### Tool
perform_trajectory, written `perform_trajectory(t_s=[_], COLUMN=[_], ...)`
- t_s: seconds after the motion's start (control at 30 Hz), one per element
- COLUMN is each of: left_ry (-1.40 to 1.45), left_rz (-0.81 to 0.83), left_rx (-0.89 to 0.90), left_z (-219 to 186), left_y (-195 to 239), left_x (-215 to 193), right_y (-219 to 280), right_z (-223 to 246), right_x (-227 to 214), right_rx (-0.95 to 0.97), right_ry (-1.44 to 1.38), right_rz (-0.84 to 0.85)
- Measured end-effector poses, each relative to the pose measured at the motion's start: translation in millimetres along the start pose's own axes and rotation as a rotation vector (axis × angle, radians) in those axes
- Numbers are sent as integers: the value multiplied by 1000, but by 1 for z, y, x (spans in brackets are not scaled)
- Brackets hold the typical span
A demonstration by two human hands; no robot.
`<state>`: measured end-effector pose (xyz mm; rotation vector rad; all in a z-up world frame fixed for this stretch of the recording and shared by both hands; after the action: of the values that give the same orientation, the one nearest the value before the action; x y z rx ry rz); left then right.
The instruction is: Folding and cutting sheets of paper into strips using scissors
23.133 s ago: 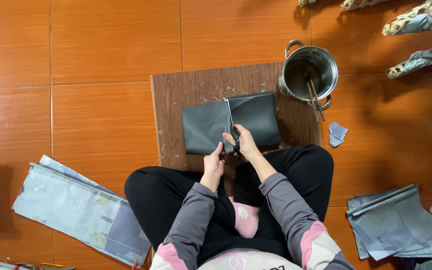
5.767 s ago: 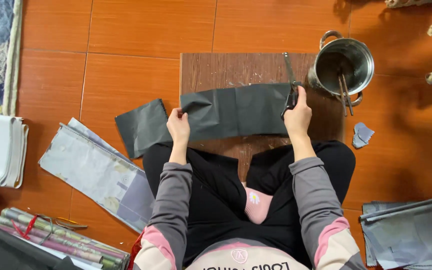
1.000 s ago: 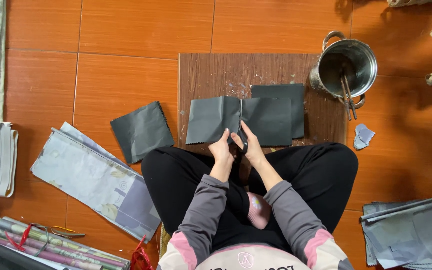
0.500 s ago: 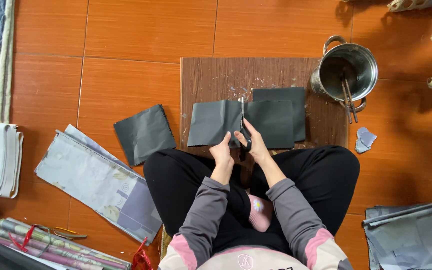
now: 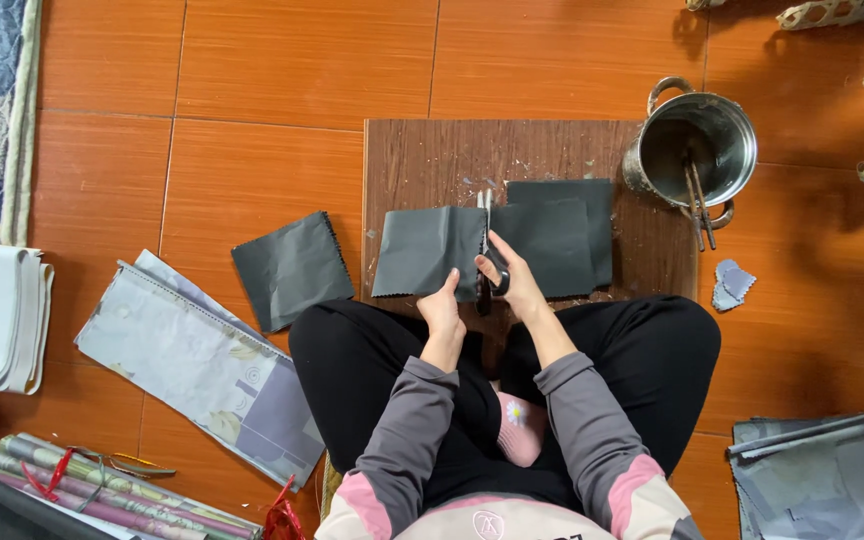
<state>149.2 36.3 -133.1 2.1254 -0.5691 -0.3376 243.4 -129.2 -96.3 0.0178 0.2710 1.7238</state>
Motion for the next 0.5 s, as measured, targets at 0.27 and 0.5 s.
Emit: perform_trajectory(t_s=[0.27, 0.5], left_ry=[-206, -1127], left_rz=[366, 173], left_rx=[-121, 740], left_z=[36, -92], left_y=[-9, 33], left_x=[20, -37], right_y=[-1, 9], right_z=[-23, -26], right_x=[-3, -12], right_rx=[55, 53], right_ry=[-210, -350], right_rz=[-171, -267])
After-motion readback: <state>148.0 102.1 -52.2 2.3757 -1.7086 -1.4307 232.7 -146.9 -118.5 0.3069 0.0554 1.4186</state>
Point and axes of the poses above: each hand's wrist, its own y-axis away from the middle knuckle, its own x-axis out of the palm, z = x × y, the point moved 10 cm from there along -y, towards the middle knuckle, and after that the axes turned 10 degrees about -x, right-handed, at the moved point
